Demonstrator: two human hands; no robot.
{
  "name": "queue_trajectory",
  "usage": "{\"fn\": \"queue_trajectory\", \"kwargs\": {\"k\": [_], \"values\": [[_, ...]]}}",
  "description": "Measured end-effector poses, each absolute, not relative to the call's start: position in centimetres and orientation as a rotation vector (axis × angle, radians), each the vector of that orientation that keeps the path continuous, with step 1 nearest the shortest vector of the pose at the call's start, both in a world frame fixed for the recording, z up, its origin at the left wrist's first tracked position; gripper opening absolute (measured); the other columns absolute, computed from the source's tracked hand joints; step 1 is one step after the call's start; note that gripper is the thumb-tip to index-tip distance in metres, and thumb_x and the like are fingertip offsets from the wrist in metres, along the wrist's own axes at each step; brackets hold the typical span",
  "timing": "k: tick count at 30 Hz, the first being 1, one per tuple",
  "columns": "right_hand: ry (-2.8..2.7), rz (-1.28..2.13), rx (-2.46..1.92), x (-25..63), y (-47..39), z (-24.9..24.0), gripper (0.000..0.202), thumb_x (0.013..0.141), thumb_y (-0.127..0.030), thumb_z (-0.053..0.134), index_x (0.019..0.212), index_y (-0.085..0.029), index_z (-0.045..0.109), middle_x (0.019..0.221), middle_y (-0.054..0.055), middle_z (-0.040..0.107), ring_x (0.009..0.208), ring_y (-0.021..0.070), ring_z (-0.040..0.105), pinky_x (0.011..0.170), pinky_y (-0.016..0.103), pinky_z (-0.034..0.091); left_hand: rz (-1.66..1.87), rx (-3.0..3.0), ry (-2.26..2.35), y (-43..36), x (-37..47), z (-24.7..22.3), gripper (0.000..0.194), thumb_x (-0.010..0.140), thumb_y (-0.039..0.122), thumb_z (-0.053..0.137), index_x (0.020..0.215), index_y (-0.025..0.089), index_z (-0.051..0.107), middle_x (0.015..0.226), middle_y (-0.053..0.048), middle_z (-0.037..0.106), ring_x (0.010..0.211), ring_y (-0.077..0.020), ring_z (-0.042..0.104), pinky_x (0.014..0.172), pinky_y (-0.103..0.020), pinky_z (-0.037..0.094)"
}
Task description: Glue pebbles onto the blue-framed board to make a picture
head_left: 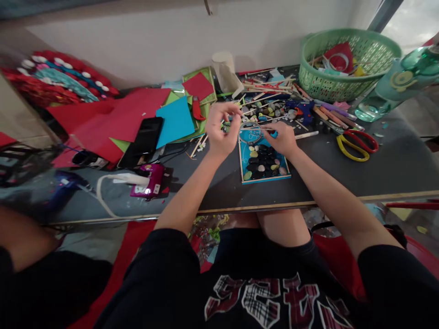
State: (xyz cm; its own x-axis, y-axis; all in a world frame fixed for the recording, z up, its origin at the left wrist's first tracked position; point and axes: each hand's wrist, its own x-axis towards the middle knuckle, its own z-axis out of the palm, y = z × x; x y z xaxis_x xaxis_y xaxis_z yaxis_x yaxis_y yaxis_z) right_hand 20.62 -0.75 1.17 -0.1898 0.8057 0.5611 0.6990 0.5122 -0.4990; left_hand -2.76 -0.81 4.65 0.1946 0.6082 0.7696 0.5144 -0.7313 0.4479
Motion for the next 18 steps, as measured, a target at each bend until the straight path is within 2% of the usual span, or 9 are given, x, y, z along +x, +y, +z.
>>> {"fn": "queue_trajectory", "kwargs": {"k": [3,6,10,14,18], "values": [[-1.935,0.166,-1.236,20.7,-0.7,1.3,0.02,0.092,-0.025,0.067,0.103,-0.02,0.083,0.094,0.007,0.081,0.088,0.0255,0.074,0.081,0.036,0.059,1.531,2.493,1.021,0.0,-1.6,1.7,0.036,0.106,0.047,0.039,0.111,0.023,0.066,0.097,-0.008,0.071,0.092,-0.0241,0.066,0.088,-0.045,0.057],[-1.949,0.176,-1.233,20.7,-0.6,1.3,0.021,0.091,-0.024,0.067,0.103,-0.02,0.083,0.096,0.007,0.081,0.088,0.0255,0.074,0.081,0.036,0.059,1.278,2.608,1.092,0.6,-0.7,0.0,0.036,0.105,0.037,0.037,0.116,0.019,0.067,0.108,-0.012,0.074,0.108,-0.0272,0.066,0.1,-0.049,0.053],[-1.938,0.151,-1.211,20.7,-0.3,0.9,0.023,0.093,-0.033,0.065,0.102,-0.022,0.083,0.095,0.007,0.081,0.088,0.0261,0.074,0.081,0.036,0.059,1.116,2.658,1.173,0.8,-0.5,0.2,0.036,0.103,0.028,0.037,0.119,0.018,0.068,0.119,-0.014,0.072,0.118,-0.0285,0.063,0.106,-0.049,0.051],[-1.9,0.125,-1.162,20.7,-0.1,0.6,0.03,0.095,-0.041,0.06,0.093,-0.022,0.082,0.088,0.007,0.08,0.083,0.027,0.074,0.071,0.036,0.058,1.087,2.612,1.224,0.7,-1.1,0.5,0.037,0.106,0.033,0.038,0.121,0.018,0.068,0.12,-0.013,0.073,0.117,-0.0285,0.064,0.105,-0.049,0.052],[-1.909,0.214,-1.122,20.8,-0.1,0.7,0.036,0.098,-0.048,0.059,0.093,-0.021,0.082,0.092,0.007,0.081,0.086,0.0277,0.075,0.074,0.038,0.059,1.08,2.568,1.292,0.9,-1.6,0.3,0.038,0.108,0.041,0.037,0.114,0.022,0.069,0.113,-0.011,0.075,0.11,-0.0278,0.067,0.1,-0.047,0.054]]}}
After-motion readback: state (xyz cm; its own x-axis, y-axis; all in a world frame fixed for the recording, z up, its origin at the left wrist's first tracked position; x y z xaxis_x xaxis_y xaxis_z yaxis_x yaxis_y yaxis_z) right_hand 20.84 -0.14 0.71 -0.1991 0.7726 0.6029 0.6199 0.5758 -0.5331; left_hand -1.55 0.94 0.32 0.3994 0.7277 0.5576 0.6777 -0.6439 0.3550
